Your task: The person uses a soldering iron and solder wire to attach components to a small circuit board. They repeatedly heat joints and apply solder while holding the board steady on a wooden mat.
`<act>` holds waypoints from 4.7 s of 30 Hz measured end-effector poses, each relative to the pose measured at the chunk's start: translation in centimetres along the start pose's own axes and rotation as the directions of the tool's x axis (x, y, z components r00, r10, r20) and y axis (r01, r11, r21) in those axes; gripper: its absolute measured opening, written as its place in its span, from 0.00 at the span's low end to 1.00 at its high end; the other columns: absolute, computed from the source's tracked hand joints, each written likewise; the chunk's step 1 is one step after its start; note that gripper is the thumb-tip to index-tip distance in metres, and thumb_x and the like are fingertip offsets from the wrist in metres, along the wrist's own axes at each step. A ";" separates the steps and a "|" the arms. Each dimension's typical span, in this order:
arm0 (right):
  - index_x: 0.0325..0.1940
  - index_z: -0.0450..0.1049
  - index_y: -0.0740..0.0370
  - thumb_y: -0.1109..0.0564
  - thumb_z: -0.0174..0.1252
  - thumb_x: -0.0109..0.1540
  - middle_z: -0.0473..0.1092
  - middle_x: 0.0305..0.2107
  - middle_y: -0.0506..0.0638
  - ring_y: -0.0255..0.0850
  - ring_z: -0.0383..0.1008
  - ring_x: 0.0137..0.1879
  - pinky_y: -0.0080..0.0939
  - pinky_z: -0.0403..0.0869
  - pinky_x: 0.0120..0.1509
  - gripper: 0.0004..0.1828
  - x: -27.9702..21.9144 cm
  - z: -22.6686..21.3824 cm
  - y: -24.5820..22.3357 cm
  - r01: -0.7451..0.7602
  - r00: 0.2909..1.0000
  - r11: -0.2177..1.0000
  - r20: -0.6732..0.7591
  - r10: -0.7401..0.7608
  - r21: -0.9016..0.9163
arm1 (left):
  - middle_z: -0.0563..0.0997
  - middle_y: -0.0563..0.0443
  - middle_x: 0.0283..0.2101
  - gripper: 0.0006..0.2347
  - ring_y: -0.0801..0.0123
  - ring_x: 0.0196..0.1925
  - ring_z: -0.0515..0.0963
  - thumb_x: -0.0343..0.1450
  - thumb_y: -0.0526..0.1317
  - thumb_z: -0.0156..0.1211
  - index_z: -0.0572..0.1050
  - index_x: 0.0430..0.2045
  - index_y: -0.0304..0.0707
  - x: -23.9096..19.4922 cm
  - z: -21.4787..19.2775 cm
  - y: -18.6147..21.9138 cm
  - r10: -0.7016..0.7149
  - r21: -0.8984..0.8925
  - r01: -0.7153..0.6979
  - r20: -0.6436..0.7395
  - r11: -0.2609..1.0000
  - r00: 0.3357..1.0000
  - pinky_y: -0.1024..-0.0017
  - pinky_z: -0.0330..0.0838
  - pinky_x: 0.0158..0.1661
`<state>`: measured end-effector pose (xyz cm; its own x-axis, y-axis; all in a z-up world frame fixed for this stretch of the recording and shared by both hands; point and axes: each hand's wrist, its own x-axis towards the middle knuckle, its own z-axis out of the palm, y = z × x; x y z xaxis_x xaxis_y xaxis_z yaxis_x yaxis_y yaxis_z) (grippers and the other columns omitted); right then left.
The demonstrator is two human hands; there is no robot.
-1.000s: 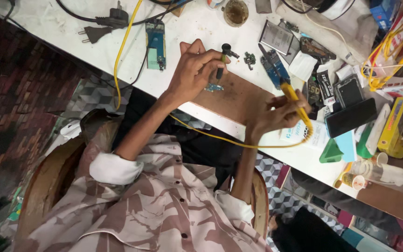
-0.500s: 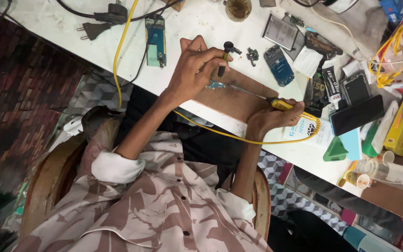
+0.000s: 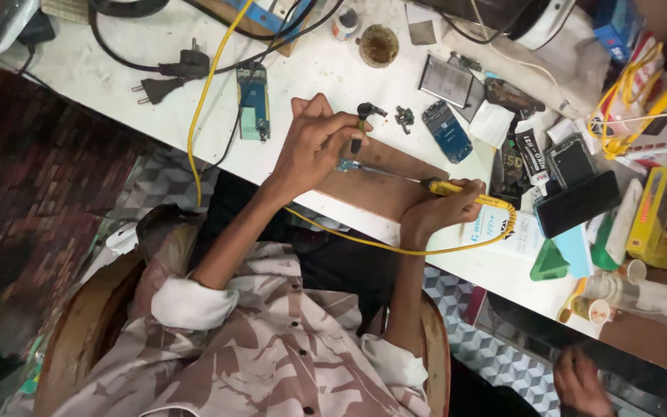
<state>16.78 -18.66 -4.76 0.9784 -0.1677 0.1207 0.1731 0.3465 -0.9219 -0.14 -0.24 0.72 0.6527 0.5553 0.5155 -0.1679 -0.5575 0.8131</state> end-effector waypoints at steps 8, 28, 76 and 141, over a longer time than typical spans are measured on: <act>0.30 0.66 0.63 0.44 0.47 0.72 0.63 0.24 0.47 0.35 0.65 0.31 0.35 0.70 0.35 0.24 -0.8 -0.4 -0.4 0.116 0.992 0.960 -0.017 -0.125 -0.255 | 0.87 0.58 0.33 0.08 0.68 0.34 0.67 0.71 0.28 0.60 0.84 0.40 0.37 0.0 -0.1 0.1 0.008 -0.006 -0.008 -0.024 1.000 1.000 0.66 0.56 0.48; 0.28 0.66 0.70 0.49 0.44 0.77 0.65 0.18 0.53 0.39 0.66 0.24 0.41 0.63 0.31 0.28 -2.1 3.8 -8.2 0.715 0.648 0.608 0.653 -0.391 -0.345 | 0.86 0.58 0.32 0.08 0.70 0.34 0.67 0.72 0.30 0.58 0.83 0.41 0.38 -0.1 -0.3 0.1 0.038 0.011 -0.038 -0.005 0.999 0.999 0.67 0.55 0.48; 0.37 0.68 0.66 0.58 0.56 0.70 0.64 0.21 0.48 0.35 0.59 0.24 0.38 0.59 0.30 0.10 -3.1 2.3 -8.1 0.646 0.680 0.599 0.713 -0.172 -0.472 | 0.77 0.49 0.32 0.09 0.65 0.37 0.72 0.73 0.31 0.60 0.84 0.43 0.40 0.0 0.8 -1.1 -0.006 0.035 0.008 -0.053 0.999 0.999 0.69 0.59 0.47; 0.62 0.63 0.69 0.72 0.55 0.69 0.72 0.57 0.61 0.53 0.78 0.58 0.42 0.78 0.60 0.17 -4.7 9.6 -8.7 0.830 0.254 0.557 0.900 -0.353 -0.015 | 0.87 0.60 0.35 0.08 0.67 0.33 0.72 0.67 0.28 0.60 0.80 0.37 0.35 0.5 -0.7 -0.3 0.092 0.073 -0.092 -0.006 0.993 0.996 0.66 0.58 0.45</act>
<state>11.79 -12.02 6.25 0.2889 0.6661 0.6877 0.9069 0.0397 -0.4194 -0.25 0.67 0.90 0.6297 0.5053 0.5901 -0.1729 -0.6494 0.7405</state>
